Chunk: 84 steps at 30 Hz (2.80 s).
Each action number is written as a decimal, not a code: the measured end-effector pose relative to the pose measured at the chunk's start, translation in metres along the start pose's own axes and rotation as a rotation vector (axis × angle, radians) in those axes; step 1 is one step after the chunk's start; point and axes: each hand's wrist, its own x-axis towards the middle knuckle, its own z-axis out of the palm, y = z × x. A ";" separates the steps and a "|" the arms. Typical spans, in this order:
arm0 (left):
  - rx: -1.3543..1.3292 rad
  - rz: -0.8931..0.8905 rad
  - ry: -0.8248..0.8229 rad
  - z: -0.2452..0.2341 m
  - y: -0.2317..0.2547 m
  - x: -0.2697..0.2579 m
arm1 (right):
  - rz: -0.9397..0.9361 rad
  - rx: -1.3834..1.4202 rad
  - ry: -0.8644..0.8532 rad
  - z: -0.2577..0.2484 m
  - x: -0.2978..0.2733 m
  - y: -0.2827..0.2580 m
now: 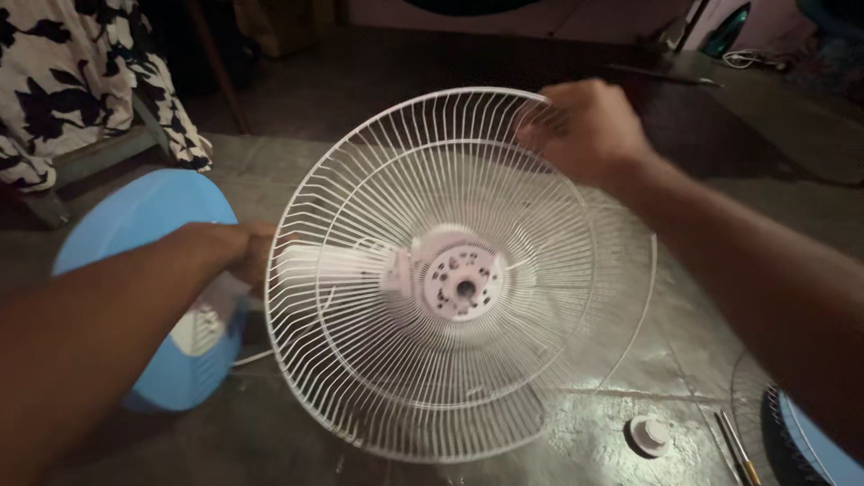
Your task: The person reassembles a standing electric fan by attaching the motor housing to the neck, mounting the front grille, installing the fan blades, and securing them with a nut. The person then attaches the rear grille to complete the assembly.
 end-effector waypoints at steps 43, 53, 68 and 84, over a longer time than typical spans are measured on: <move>-1.652 -0.194 0.735 0.251 0.149 -0.092 | 0.894 0.514 0.127 -0.012 -0.305 0.076; -1.723 -0.190 0.656 0.261 0.130 -0.084 | 0.993 0.635 0.240 -0.014 -0.331 0.115; -1.448 -0.488 0.755 0.294 0.092 -0.091 | 0.826 -0.073 0.562 -0.051 -0.449 0.123; -0.746 -0.117 1.005 0.119 0.364 -0.203 | 0.744 -0.277 0.244 -0.125 -0.491 0.227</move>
